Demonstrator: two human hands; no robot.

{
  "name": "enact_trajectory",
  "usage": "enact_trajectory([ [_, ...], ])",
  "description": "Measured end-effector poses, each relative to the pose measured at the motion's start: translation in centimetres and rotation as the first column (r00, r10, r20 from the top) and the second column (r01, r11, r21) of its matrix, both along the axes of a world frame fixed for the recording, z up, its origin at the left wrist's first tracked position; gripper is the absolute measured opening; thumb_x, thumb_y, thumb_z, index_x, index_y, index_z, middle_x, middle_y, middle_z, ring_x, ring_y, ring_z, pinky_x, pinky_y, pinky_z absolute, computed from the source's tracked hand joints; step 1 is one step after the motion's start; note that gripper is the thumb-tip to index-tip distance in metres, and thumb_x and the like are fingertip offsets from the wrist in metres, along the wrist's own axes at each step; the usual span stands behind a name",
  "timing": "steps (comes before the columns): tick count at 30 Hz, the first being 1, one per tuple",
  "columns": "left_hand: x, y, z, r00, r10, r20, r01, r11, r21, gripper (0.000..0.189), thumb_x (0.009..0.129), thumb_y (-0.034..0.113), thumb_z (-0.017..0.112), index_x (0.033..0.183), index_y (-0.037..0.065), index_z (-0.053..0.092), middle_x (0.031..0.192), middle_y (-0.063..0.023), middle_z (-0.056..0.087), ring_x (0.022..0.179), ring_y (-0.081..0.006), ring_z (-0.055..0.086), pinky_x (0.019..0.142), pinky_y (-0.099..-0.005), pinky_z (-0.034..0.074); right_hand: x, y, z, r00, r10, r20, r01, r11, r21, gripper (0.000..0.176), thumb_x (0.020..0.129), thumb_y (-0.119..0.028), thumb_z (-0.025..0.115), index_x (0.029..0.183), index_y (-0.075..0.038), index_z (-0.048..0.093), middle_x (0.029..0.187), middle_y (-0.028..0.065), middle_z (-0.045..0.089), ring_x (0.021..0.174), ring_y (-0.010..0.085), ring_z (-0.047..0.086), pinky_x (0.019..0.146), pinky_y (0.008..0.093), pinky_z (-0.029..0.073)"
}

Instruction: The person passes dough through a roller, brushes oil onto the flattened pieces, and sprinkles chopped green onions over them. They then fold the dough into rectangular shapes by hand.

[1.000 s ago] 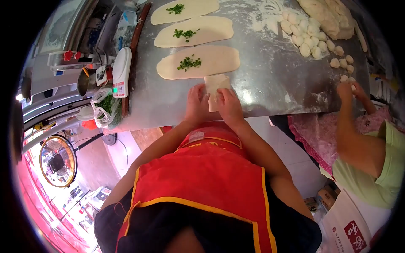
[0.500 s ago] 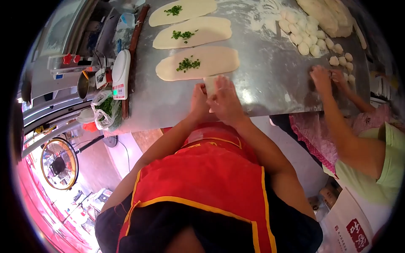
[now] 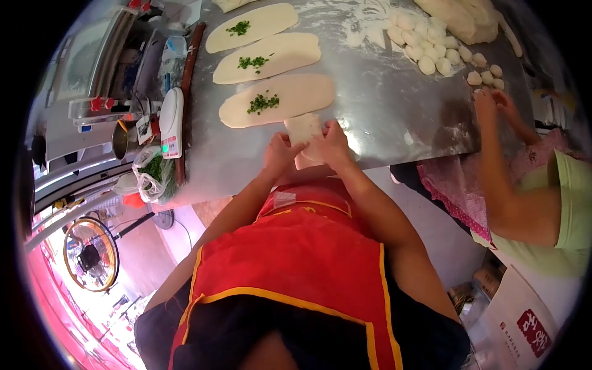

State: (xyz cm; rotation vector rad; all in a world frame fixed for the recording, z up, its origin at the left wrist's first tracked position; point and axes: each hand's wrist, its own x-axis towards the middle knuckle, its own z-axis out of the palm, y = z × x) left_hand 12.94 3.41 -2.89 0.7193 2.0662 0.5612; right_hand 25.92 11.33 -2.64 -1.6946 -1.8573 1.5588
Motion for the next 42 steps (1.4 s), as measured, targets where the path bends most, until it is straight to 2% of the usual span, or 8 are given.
enact_trajectory([
  [5, -1.5, 0.1, -2.2, 0.834, 0.048, 0.549, -0.098, 0.993, 0.061, 0.048, 0.08, 0.018, 0.07, 0.119, -0.005, 0.052, 0.098, -0.0095, 0.065, 0.086, -0.0177, 0.063, 0.076, -0.032, 0.051, 0.3, 2.6, -2.8, 0.957, -0.055, -0.285, -0.085, 0.886, -0.456, 0.048, 0.069, -0.012, 0.071, 0.111, 0.003, 0.053, 0.103, 0.0133, 0.063, 0.092, 0.0246, 0.062, 0.077, 0.0343, 0.051],
  [11, 0.4, -0.7, 0.8, 0.812, -0.174, 0.557, -0.036, 0.938, 0.345, 0.052, 0.083, 0.009, 0.065, 0.128, -0.003, 0.042, 0.119, -0.0127, 0.056, 0.107, -0.0188, 0.056, 0.092, -0.0318, 0.046, 3.2, 1.2, -0.6, 0.92, 0.109, -0.376, -0.207, 0.95, -0.232, 0.051, 0.072, -0.004, 0.068, 0.118, 0.002, 0.049, 0.112, 0.0146, 0.058, 0.099, 0.0208, 0.059, 0.083, 0.0334, 0.049],
  [17, 0.1, 4.2, 0.5, 0.741, -0.419, 0.525, 0.211, 0.887, 0.412, 0.055, 0.083, 0.005, 0.064, 0.131, -0.002, 0.039, 0.12, -0.0118, 0.055, 0.108, -0.0184, 0.055, 0.093, -0.0318, 0.045, 6.0, 3.0, -0.5, 0.825, -0.241, -0.511, -0.034, 0.881, -0.471, 0.064, 0.071, 0.002, 0.068, 0.129, 0.0, 0.04, 0.117, 0.013, 0.056, 0.105, 0.0217, 0.057, 0.088, 0.0331, 0.048],
  [25, 5.5, 15.4, 2.2, 0.687, -0.704, 0.183, 0.508, 0.644, 0.572, 0.038, 0.081, 0.007, 0.064, 0.118, 0.003, 0.056, 0.105, -0.0106, 0.064, 0.098, -0.0178, 0.06, 0.088, -0.0323, 0.046, 12.0, 7.6, 2.4, 0.827, -0.166, -0.537, 0.314, 0.929, 0.197, 0.035, 0.077, 0.001, 0.065, 0.11, -0.001, 0.053, 0.105, 0.0074, 0.063, 0.096, 0.0157, 0.061, 0.084, 0.0304, 0.049],
  [29, 7.6, 15.0, -3.7, 0.623, -0.735, -0.268, 0.69, 0.354, 0.631, 0.036, 0.083, 0.01, 0.057, 0.119, 0.007, 0.057, 0.111, -0.0145, 0.062, 0.102, -0.0273, 0.06, 0.089, -0.0387, 0.045, 13.9, 4.4, -1.4, 0.987, -0.059, -0.152, 0.119, 0.894, 0.432, 0.031, 0.08, -0.003, 0.06, 0.11, 0.001, 0.054, 0.111, 0.0183, 0.059, 0.108, 0.0342, 0.056, 0.094, 0.0351, 0.043],
  [30, 7.6, 14.1, -2.9, 0.538, -0.815, -0.215, 0.802, 0.417, 0.428, 0.035, 0.085, 0.01, 0.05, 0.119, 0.007, 0.057, 0.12, -0.0138, 0.059, 0.111, -0.0314, 0.055, 0.095, -0.0404, 0.043, 13.5, 3.0, -2.4, 0.995, -0.023, -0.099, 0.075, 0.821, 0.565, 0.036, 0.08, -0.006, 0.063, 0.114, 0.002, 0.053, 0.115, 0.0208, 0.057, 0.11, 0.0359, 0.055, 0.095, 0.037, 0.042],
  [35, 5.3, 9.1, -5.5, 0.478, -0.762, -0.437, 0.821, 0.212, 0.53, 0.035, 0.084, 0.009, 0.05, 0.119, 0.009, 0.058, 0.126, -0.0093, 0.057, 0.123, -0.0238, 0.048, 0.107, -0.0353, 0.035, 10.9, -1.6, -3.7, 0.996, 0.083, 0.041, -0.078, 0.509, 0.857, 0.034, 0.078, -0.008, 0.07, 0.106, 0.005, 0.057, 0.11, 0.0236, 0.057, 0.104, 0.0396, 0.056, 0.089, 0.0426, 0.047],
  [42, -1.2, 5.8, 2.2, 0.402, -0.896, -0.187, 0.887, 0.331, 0.321, 0.036, 0.082, 0.013, 0.059, 0.117, 0.006, 0.057, 0.12, -0.0072, 0.06, 0.115, -0.0246, 0.053, 0.1, -0.0357, 0.04, 5.5, -4.2, 2.0, 0.964, 0.112, -0.24, 0.042, 0.83, 0.556, 0.032, 0.079, -0.011, 0.069, 0.106, -0.001, 0.056, 0.101, 0.0146, 0.063, 0.088, 0.0296, 0.063, 0.073, 0.0359, 0.051],
])
